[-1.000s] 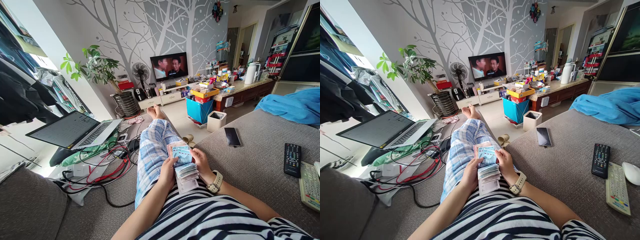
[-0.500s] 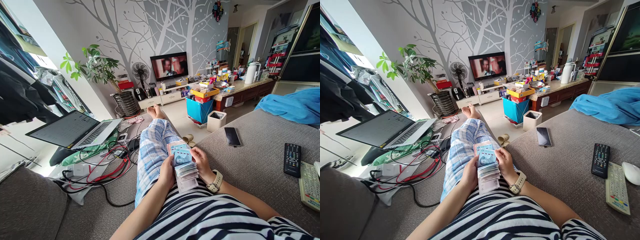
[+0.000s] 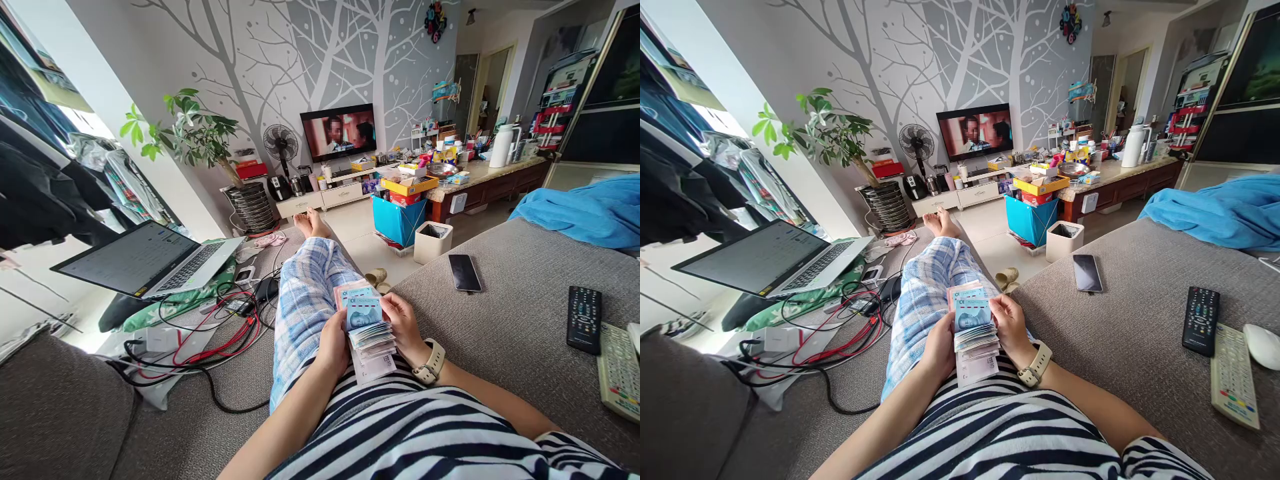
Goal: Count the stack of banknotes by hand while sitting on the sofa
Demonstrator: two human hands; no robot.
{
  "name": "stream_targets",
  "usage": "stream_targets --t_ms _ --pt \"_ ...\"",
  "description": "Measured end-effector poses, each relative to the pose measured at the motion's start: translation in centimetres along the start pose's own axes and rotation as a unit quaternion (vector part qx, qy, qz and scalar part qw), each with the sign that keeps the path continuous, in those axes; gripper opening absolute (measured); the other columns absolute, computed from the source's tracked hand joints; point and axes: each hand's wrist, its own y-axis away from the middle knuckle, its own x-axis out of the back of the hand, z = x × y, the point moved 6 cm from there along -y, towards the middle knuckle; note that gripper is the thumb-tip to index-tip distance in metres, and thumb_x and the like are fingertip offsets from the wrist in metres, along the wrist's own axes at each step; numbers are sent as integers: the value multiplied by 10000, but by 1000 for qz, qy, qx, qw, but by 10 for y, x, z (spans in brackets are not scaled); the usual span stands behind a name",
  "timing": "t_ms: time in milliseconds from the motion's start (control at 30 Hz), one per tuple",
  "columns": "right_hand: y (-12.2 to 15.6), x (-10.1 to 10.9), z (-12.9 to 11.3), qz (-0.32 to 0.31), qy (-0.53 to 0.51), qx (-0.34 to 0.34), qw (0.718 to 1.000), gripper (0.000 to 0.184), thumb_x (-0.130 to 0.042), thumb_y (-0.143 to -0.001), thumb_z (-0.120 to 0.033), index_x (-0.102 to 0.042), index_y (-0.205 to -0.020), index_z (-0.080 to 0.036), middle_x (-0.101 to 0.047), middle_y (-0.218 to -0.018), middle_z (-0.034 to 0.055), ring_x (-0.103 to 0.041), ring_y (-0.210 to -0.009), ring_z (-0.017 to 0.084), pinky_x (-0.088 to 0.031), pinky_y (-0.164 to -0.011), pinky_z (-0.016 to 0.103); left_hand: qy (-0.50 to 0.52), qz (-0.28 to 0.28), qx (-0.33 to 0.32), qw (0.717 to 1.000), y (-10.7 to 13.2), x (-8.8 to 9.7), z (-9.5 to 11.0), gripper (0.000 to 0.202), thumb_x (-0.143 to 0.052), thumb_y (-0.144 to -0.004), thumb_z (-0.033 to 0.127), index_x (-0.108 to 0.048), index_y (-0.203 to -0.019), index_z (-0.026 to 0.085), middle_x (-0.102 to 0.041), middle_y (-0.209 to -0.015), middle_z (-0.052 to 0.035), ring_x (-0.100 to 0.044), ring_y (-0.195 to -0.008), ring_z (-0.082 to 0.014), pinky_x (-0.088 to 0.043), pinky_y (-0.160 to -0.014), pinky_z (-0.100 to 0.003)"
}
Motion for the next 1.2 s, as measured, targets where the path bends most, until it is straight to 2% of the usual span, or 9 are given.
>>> stream_targets --t_ms 300,500,900,1200 --pt "0 0 2 2 11 3 1000 306 -561 -831 -454 -527 -667 -198 -440 -573 -34 -383 -530 124 -316 -503 250 7 21 15 1000 0 2 -1 165 -594 -704 168 -671 -835 105 -726 -746 -86 -698 -749 -243 -562 -711 -344" --pt "-2 2 5 4 16 1 1000 312 -574 -817 -470 -535 -671 -197 -446 -563 -37 -386 -520 124 -318 -499 254 3 10 9 1000 -1 3 -2 193 -598 -711 179 -679 -869 102 -729 -751 -88 -698 -773 -246 -563 -722 -350" --pt "-2 4 14 13 6 -6 1000 297 -591 -811 -467 -556 -703 -192 -472 -570 -34 -403 -520 124 -315 -489 252 9 14 13 1000 0 3 -4 238 -599 -720 186 -673 -928 98 -733 -800 -98 -698 -774 -246 -566 -731 -366" --pt "-1 3 9 9 4 1 1000 280 -588 -819 -443 -559 -699 -192 -491 -585 -29 -425 -529 125 -343 -507 255 10 6 9 1000 -2 5 -5 235 -591 -729 193 -668 -931 102 -734 -859 -108 -695 -802 -248 -561 -738 -361"
